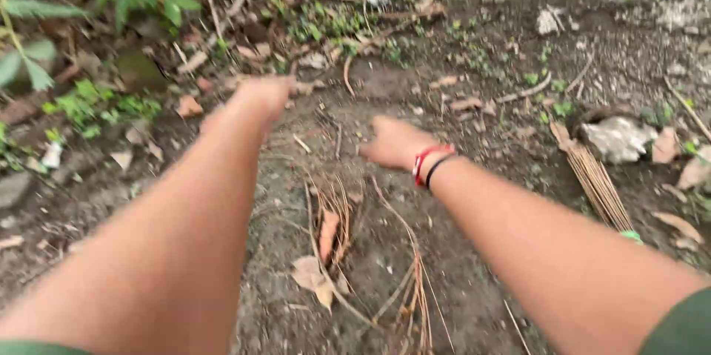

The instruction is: The person is collecting and organizing sticks and twigs from the ground in an outdoor setting.

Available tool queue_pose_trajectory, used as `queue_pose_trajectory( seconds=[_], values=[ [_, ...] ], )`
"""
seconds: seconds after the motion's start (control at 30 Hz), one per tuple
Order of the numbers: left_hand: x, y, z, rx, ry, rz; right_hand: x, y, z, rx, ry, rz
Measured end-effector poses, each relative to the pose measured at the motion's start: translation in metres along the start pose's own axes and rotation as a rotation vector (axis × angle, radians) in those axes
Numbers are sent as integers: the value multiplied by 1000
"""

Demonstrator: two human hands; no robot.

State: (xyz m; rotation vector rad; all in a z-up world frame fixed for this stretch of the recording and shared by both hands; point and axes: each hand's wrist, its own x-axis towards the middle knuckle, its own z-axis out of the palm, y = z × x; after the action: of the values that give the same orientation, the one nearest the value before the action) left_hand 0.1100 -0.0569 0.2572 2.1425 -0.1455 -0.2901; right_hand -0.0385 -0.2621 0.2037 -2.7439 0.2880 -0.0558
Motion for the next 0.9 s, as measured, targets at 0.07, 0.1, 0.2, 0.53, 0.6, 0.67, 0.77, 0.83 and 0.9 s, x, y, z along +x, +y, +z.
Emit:
queue_pose_trajectory(
  seconds=[0.07, 0.1, 0.2, 0.53, 0.6, 0.67, 0.77, 0.83, 0.9],
  values=[
    [0, -79, 27, 253, 6, 34, -37, 7, 36, 7, -80, 106],
    [-1, -118, 40, 509, 22, 87, -56, 10, 52, 17, -143, 202],
    [-44, -180, 71, 588, -108, -224, -87, 51, 128, -48, -202, 220],
    [-171, -181, 127, 505, -143, -517, -183, -3, 202, -152, 146, 332],
    [-178, -172, 128, 649, -80, -437, -183, -28, 190, -91, 159, 273],
    [-183, -164, 124, 670, -61, -418, -183, -45, 188, -52, 14, 197],
    [-190, -163, 121, 661, -22, -376, -179, -41, 222, 99, -71, 35],
    [-190, -172, 121, 634, -3, -346, -176, -29, 233, 212, -11, -43],
    [-184, -184, 125, 651, 84, -171, -174, -18, 221, 632, 121, -43]
  ],
)
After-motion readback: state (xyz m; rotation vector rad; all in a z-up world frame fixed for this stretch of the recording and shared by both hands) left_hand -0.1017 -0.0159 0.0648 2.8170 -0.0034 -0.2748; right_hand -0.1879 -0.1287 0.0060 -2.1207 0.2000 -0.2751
